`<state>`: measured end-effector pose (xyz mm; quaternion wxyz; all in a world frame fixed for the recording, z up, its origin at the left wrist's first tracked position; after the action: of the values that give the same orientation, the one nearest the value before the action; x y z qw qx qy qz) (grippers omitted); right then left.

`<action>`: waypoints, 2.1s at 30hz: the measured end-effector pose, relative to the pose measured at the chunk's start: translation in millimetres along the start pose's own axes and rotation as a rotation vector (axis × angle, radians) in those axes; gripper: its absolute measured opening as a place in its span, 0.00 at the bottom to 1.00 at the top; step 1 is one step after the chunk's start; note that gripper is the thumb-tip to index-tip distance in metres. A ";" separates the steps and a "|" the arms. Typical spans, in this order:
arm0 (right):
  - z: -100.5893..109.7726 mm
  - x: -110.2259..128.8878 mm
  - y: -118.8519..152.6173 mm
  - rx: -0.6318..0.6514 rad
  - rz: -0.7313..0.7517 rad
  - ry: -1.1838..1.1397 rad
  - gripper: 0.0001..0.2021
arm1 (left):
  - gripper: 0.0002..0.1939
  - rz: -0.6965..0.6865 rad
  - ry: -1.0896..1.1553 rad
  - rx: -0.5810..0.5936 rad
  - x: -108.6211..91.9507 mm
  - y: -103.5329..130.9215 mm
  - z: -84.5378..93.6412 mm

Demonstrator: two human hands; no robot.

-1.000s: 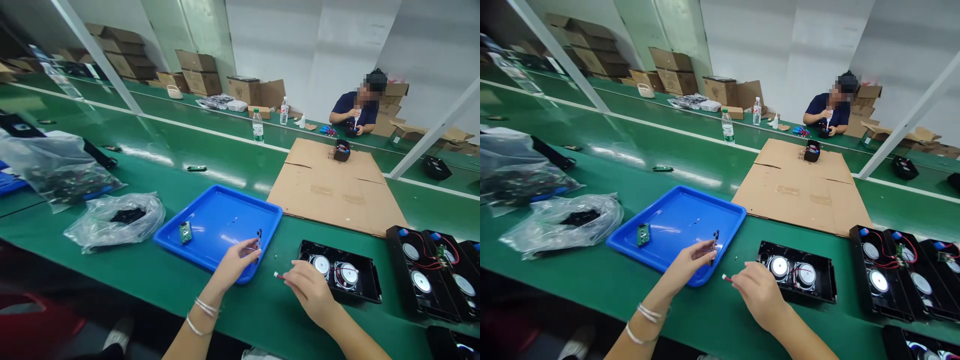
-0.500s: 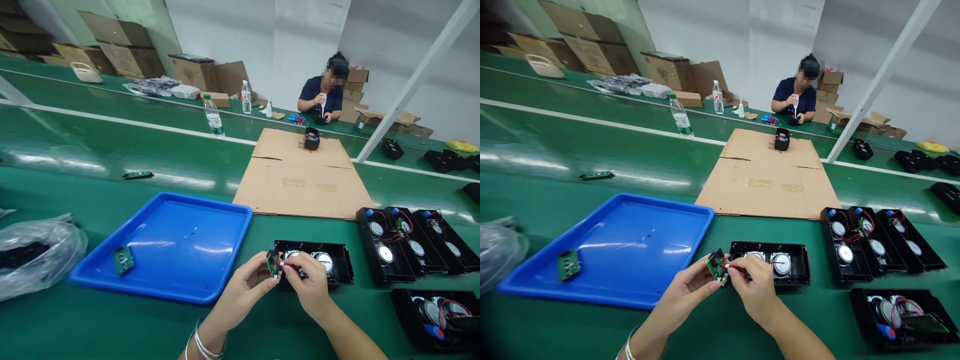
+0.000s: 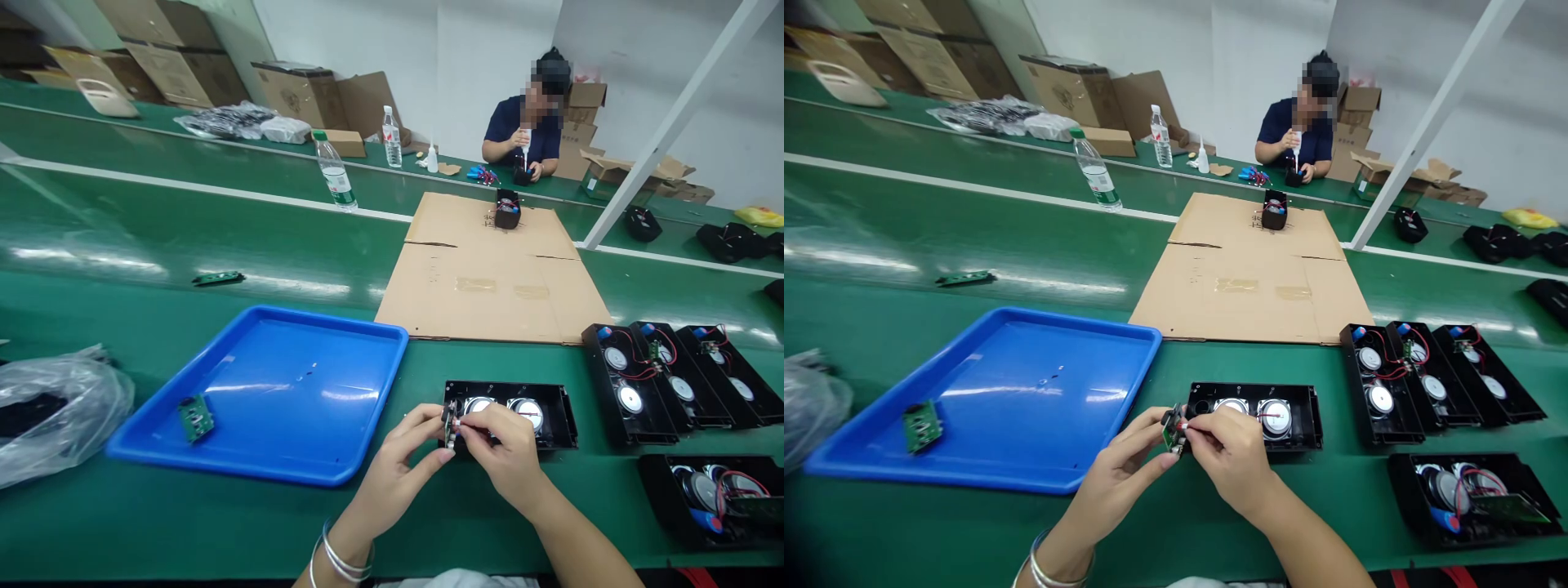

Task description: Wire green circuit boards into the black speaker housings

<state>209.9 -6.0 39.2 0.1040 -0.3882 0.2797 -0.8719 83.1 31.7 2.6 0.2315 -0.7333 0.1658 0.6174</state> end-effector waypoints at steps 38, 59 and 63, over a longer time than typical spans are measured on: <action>40.9 -66.8 68.5 0.444 -0.294 0.566 0.26 | 0.14 0.426 0.026 -0.094 34.7 11.6 -27.9; 4.1 -73.6 41.1 0.200 -0.620 -0.170 0.04 | 0.12 0.265 -0.149 -0.170 32.7 -9.9 -31.6; 10.1 -49.8 31.2 0.199 -0.248 0.166 0.06 | 0.10 0.269 -0.162 -0.151 30.5 -11.9 -31.4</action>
<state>249.9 -15.9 -3.9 0.0099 -0.3342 0.1497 -0.9305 121.0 25.9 -21.6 0.1036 -0.6675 0.1963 0.7107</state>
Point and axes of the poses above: each hand's wrist, its own y-axis away from the middle knuckle, its own z-axis out of the back of the hand, x = y × z, the point moved 6 cm from there along -y, towards the middle knuckle, and after that the axes turned 8 degrees about y, right-handed, at the moved point
